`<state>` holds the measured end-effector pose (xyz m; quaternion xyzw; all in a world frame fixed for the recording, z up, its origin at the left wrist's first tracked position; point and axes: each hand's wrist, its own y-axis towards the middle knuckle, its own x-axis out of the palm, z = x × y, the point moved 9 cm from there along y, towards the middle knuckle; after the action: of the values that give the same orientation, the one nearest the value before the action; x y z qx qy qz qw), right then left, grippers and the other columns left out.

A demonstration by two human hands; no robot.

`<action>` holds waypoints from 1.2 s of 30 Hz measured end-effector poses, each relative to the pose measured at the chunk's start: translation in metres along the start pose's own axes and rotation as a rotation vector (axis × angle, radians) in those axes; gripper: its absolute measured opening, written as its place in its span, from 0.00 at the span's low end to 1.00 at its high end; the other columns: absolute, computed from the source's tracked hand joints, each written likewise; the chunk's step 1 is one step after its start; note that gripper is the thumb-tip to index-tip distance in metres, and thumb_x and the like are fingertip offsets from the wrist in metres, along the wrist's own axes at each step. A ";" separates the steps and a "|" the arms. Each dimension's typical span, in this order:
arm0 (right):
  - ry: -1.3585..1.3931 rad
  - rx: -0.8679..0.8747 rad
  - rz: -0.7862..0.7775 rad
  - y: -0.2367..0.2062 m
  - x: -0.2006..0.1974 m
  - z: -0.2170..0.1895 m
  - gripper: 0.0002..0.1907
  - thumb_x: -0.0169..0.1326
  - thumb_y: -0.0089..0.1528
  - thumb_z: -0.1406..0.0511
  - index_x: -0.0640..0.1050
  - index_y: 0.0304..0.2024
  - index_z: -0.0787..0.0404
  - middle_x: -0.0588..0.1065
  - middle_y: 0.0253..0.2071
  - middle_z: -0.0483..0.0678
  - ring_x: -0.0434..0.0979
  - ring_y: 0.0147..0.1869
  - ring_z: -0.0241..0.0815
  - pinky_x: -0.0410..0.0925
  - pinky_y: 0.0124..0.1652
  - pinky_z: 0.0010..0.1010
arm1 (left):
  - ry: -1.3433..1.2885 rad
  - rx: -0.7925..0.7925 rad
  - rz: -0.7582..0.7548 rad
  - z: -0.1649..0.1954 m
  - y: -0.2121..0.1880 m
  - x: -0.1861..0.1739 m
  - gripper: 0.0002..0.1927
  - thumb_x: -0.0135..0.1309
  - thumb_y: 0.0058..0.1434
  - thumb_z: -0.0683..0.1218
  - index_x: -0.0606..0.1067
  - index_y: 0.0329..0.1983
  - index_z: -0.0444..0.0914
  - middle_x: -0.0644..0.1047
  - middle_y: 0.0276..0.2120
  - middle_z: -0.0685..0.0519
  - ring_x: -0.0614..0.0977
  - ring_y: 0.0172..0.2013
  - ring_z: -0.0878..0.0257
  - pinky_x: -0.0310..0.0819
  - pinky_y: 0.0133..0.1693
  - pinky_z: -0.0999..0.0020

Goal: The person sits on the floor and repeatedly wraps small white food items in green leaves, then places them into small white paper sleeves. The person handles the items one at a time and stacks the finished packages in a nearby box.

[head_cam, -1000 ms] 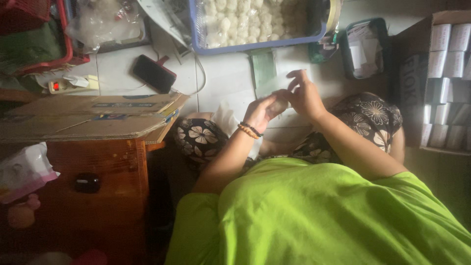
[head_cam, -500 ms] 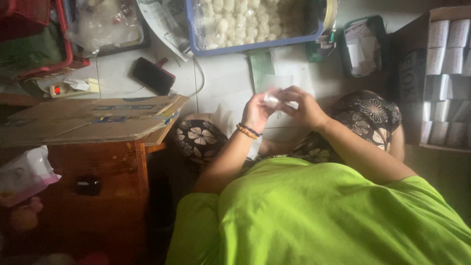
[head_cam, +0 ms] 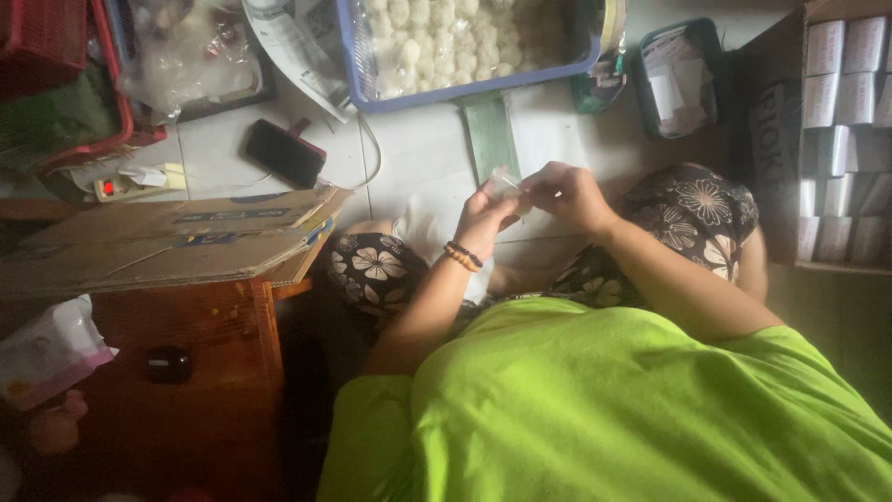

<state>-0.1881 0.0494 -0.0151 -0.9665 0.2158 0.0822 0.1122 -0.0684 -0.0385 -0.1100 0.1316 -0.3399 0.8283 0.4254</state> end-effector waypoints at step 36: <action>0.335 0.165 0.227 0.023 -0.034 0.072 0.23 0.60 0.62 0.68 0.74 0.58 0.70 0.80 0.47 0.52 0.78 0.49 0.39 0.71 0.49 0.29 | 1.310 0.666 0.394 0.111 0.068 -0.017 0.17 0.58 0.65 0.51 0.77 0.25 0.34 0.74 0.25 0.40 0.76 0.32 0.45 0.71 0.37 0.51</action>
<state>-0.2365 0.0610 -0.0812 -0.9238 0.3446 -0.0854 0.1434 -0.1202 -0.1517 -0.0675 -0.3288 0.2327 0.8567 0.3223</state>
